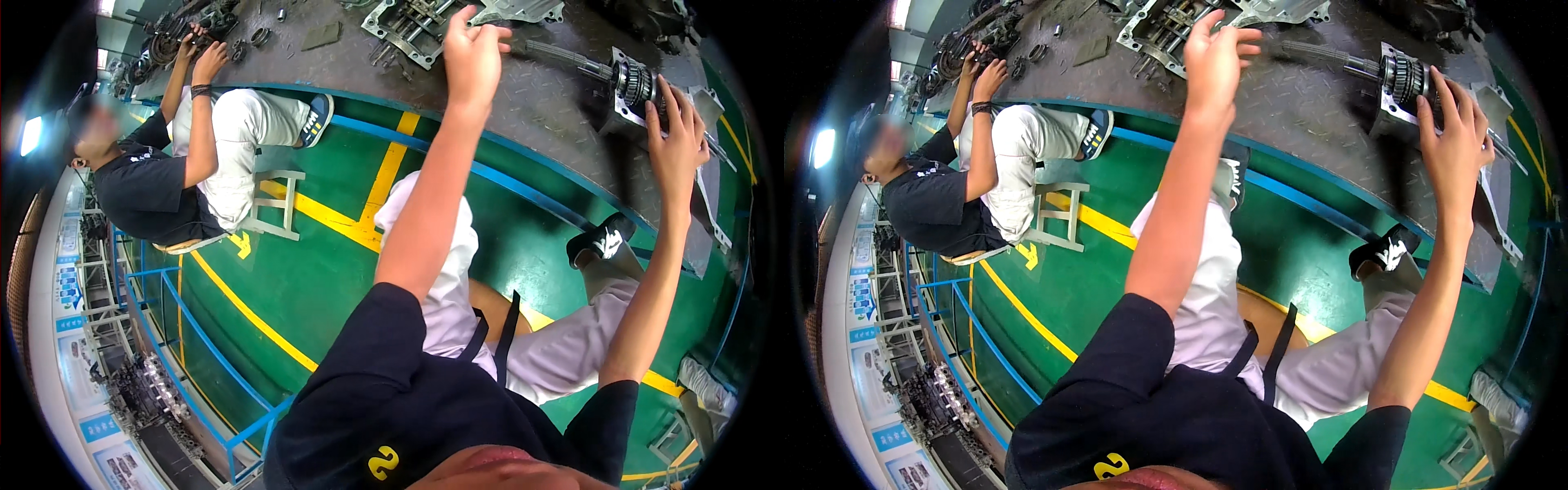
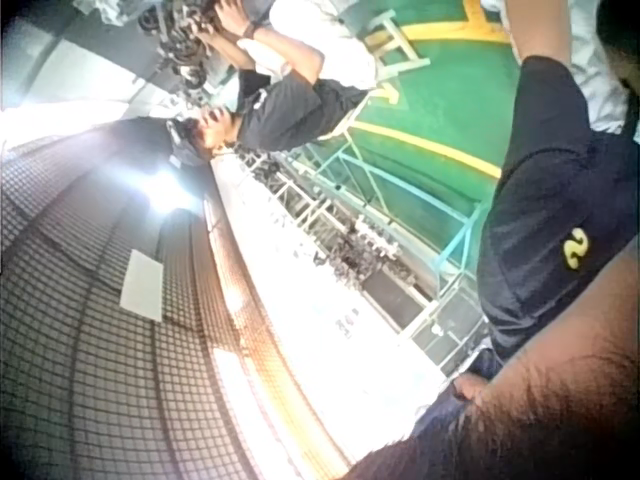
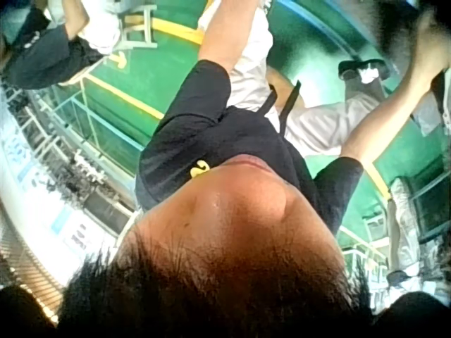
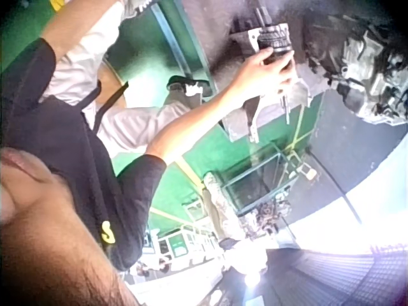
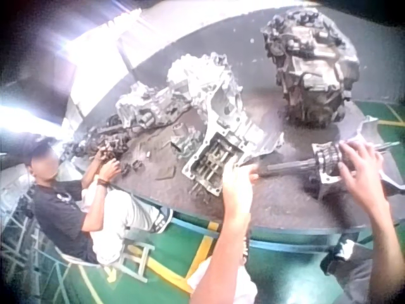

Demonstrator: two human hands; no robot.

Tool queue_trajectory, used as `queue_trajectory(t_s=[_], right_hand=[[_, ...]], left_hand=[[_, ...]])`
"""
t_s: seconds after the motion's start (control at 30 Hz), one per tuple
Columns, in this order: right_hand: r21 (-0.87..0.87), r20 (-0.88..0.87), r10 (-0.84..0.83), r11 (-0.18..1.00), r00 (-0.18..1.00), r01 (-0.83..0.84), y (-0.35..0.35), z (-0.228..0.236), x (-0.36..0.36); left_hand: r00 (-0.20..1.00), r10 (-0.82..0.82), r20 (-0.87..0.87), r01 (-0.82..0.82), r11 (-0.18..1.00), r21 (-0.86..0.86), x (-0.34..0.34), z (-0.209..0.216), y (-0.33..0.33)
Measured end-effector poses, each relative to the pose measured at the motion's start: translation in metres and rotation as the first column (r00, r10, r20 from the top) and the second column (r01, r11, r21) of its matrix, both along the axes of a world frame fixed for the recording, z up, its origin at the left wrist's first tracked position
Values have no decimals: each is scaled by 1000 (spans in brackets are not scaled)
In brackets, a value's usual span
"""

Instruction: The person handles and turns a roller bearing by hand, then fits a gear shaft assembly into a transmission casing on the workbench.

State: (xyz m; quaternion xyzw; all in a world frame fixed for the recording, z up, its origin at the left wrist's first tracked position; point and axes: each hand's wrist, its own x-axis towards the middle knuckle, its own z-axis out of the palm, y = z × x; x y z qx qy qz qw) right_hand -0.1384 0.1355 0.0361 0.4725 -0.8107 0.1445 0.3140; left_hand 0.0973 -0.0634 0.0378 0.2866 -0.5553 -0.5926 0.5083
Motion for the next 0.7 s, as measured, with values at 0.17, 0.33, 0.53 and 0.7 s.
queue_trajectory(t_s=[0.17, 0.33, 0.53, 0.7], right_hand=[[-8, 20, -18, 1000, 1000, 18, 6, -6, 0], [-8, 22, -20, 1000, 1000, 20, 9, 0, 3], [-17, -28, 8, 1000, 1000, -8, 3, 9, 10], [-3, 59, 8, 1000, 998, -8, 4, 6, 19]], left_hand=[[765, 560, 318, -325, 763, -559, 33, -12, -24], [589, 667, 457, -284, 700, -655, 71, -19, -48], [523, 542, 657, -257, 836, -485, 97, -9, -42], [216, 333, 918, -112, 942, -316, 104, -19, -38]])
